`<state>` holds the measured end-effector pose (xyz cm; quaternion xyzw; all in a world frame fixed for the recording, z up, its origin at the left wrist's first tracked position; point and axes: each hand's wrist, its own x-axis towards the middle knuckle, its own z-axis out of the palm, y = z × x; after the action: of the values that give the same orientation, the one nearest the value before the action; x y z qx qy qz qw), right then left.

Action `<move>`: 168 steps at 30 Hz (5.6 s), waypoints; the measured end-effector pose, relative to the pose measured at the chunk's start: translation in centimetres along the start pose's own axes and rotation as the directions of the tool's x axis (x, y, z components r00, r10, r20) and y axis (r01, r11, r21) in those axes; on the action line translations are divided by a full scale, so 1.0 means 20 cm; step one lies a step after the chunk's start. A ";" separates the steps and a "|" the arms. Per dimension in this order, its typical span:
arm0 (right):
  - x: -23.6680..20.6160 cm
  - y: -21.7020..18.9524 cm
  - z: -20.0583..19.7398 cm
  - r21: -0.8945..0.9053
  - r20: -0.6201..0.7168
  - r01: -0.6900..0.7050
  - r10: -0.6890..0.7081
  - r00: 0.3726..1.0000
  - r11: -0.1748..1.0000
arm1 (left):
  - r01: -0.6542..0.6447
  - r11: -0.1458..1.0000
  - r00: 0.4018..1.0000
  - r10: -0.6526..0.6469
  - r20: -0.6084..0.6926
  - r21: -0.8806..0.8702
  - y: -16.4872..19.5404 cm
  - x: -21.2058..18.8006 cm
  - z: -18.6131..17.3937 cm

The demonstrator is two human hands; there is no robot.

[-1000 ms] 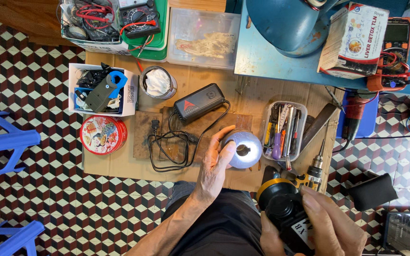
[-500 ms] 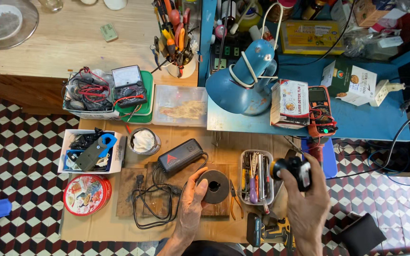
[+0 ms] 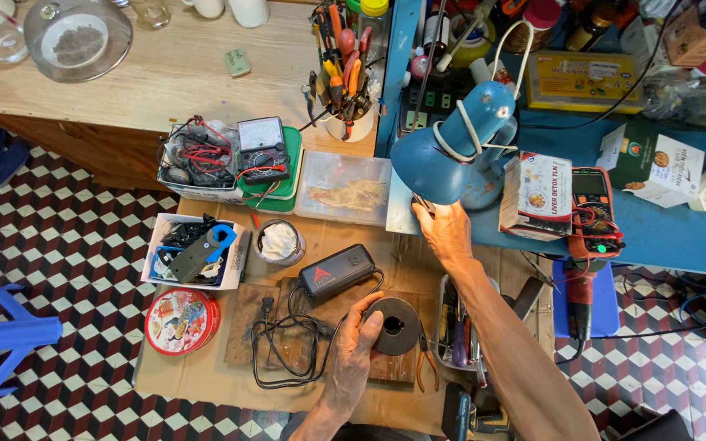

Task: The person picks up a metal tube from the workbench, fits a fitting into its end, and plugs in a power strip. They then use a red angle grinder to grind the end of the tube, producing sparks, repositioning the tube repeatedly to grind different spots.

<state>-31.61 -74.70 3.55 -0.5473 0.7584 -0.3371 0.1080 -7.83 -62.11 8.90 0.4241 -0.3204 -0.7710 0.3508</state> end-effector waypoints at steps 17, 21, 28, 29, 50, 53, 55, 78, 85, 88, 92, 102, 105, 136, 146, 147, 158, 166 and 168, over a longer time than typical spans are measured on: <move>-1.14 0.16 0.30 0.137 0.482 -0.238 0.145 0.864 0.962 | 0.037 0.994 0.999 -0.036 0.007 -0.103 0.10 -0.12 -0.10; -1.16 0.16 -0.04 0.223 0.420 -0.599 0.478 0.771 0.769 | 0.089 0.996 0.984 -0.084 -0.159 0.029 0.09 -0.12 -0.31; -1.17 0.14 -0.31 0.432 0.594 -0.817 0.562 0.576 0.381 | 0.055 0.766 0.998 -0.032 -0.047 0.640 -0.41 0.35 -0.45; -1.20 0.14 -0.31 0.458 0.624 -0.832 0.554 0.552 0.313 | -0.018 0.681 0.999 -0.008 0.032 0.732 -0.47 0.37 -0.46; -1.39 0.14 -0.12 0.212 0.724 -0.933 0.595 0.350 0.291 | -0.590 0.170 0.795 0.295 0.530 0.789 -0.90 0.28 -0.57; -1.39 0.07 -0.09 0.006 0.716 -0.930 0.648 0.260 0.366 | -0.391 0.349 0.900 0.338 0.275 0.852 -0.96 0.23 -0.60; -1.37 0.04 -0.05 -0.026 0.736 -0.884 0.607 0.299 0.466 | -0.176 0.590 0.976 0.210 0.061 0.788 -1.04 0.22 -0.60; -1.40 -0.29 -0.15 0.089 0.432 -0.589 0.502 0.749 0.803 | 0.470 0.733 0.883 -0.392 0.258 -0.492 -0.70 0.26 -0.42; -1.42 -0.33 -0.22 0.140 0.308 -0.493 0.436 0.846 0.858 | 0.459 0.763 0.873 -0.294 0.389 -0.455 -0.58 0.25 -0.36; -1.41 -0.34 -0.25 0.113 0.284 -0.489 0.443 0.850 0.865 | 0.464 0.766 0.861 -0.271 0.430 -0.446 -0.55 0.24 -0.32; -1.41 -0.34 -0.27 0.083 0.232 -0.444 0.416 0.879 0.892 | 0.474 0.765 0.852 -0.274 0.446 -0.435 -0.50 0.22 -0.28; -1.43 -0.33 -0.30 -0.130 0.110 -0.160 0.175 0.978 0.978 | 0.456 0.781 0.864 -0.274 0.422 -0.426 -0.45 0.19 -0.23; -1.42 -0.35 -0.31 -0.228 0.111 -0.178 0.207 0.972 0.957 | 0.406 0.831 0.880 -0.243 0.409 -0.380 -0.44 0.17 -0.21; -1.50 -0.31 -0.33 0.240 0.511 -0.822 0.652 0.560 0.517 | 0.392 0.768 0.904 -0.221 0.366 -0.507 -0.35 0.15 -0.31; -1.51 -0.35 -0.31 0.291 0.485 -0.822 0.665 0.568 0.489 | 0.383 0.798 0.912 -0.245 0.330 -0.466 -0.36 0.15 -0.31; -1.51 -0.36 -0.31 0.277 0.473 -0.820 0.672 0.570 0.500 | 0.380 0.803 0.914 -0.248 0.321 -0.459 -0.36 0.16 -0.31; -1.53 -0.33 -0.27 0.198 0.424 -0.811 0.698 0.577 0.550 | 0.230 0.960 0.950 -0.186 0.252 -0.157 -0.35 0.16 -0.29; -1.56 -0.40 -0.28 0.136 0.245 -0.627 0.587 0.772 0.767 | 0.266 0.946 0.944 -0.216 0.251 -0.187 -0.39 0.16 -0.29; -1.57 -0.42 -0.29 0.097 0.179 -0.542 0.521 0.835 0.835 | 0.284 0.928 0.935 -0.212 0.284 -0.241 -0.40 0.16 -0.29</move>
<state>-16.39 -45.52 6.71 -0.3286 0.8444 -0.3066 0.2916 -6.12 -61.54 -1.40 0.3060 -0.1944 -0.8944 0.2621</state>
